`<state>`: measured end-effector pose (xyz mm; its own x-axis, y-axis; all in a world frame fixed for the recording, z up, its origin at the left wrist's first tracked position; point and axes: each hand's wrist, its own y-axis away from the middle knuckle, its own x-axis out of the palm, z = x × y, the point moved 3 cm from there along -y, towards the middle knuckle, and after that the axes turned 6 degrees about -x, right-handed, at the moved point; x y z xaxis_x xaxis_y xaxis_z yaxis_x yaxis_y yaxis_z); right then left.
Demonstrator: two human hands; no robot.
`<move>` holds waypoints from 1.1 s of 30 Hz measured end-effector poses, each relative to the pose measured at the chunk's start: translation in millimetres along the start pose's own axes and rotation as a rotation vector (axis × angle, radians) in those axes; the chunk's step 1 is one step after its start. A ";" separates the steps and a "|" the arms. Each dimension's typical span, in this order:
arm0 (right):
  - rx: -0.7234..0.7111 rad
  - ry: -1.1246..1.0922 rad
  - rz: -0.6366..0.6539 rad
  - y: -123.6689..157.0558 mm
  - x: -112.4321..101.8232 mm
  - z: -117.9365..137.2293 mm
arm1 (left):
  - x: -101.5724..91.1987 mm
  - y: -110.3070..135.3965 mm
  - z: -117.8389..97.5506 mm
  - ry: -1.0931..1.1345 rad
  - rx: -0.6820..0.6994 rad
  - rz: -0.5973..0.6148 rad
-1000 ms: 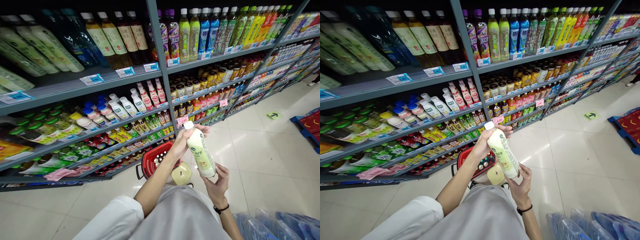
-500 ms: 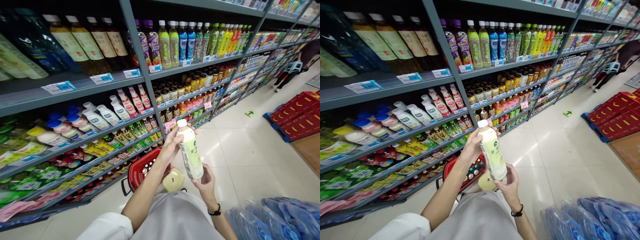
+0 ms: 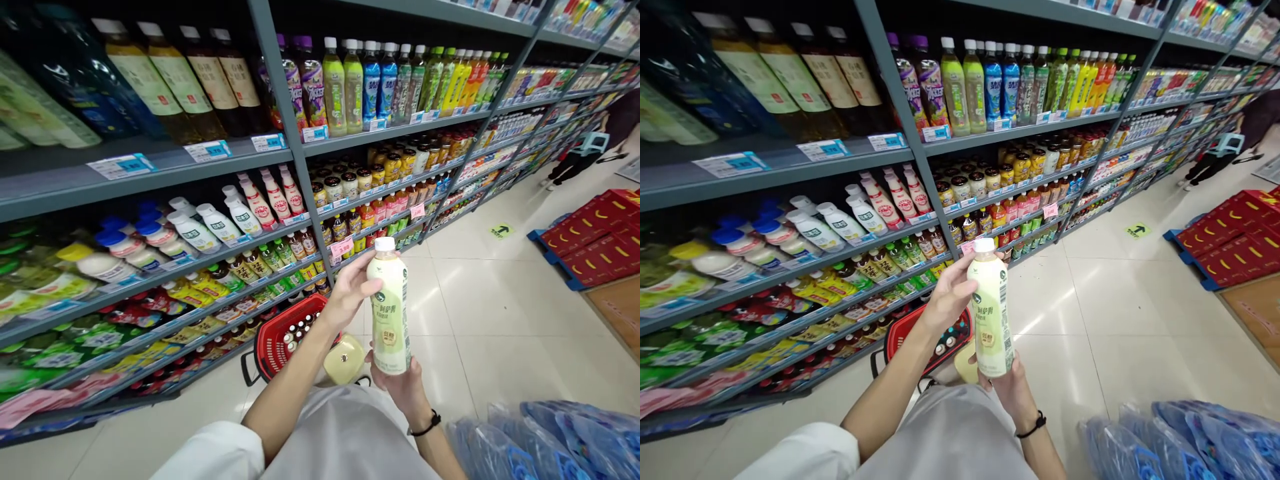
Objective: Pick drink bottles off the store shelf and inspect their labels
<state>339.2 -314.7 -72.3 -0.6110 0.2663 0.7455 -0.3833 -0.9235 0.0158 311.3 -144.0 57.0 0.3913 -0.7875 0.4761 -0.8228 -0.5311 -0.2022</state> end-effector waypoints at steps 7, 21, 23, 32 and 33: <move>0.218 -0.098 -0.333 -10.0 -14.7 -3.1 | -32.2 1.1 -27.8 -0.454 0.022 -0.056; 0.566 0.227 -0.448 -27.2 -123.6 -92.8 | -179.6 52.2 64.1 -0.759 -0.458 -0.026; 0.601 0.282 -0.467 -33.1 -143.2 -115.4 | -213.0 71.8 82.5 -0.769 -0.506 -0.132; 0.684 0.516 -0.702 -2.9 -203.4 -214.1 | -387.9 131.4 236.5 -0.909 -0.789 -0.498; 0.699 0.516 -0.731 2.6 -208.9 -225.9 | -405.2 136.6 259.7 -0.940 -0.834 -0.524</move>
<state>309.3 -310.4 -378.5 -0.6741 0.7373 0.0440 -0.3932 -0.4087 0.8236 147.4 21.3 -385.9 0.5867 -0.6453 -0.4892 -0.3633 -0.7497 0.5532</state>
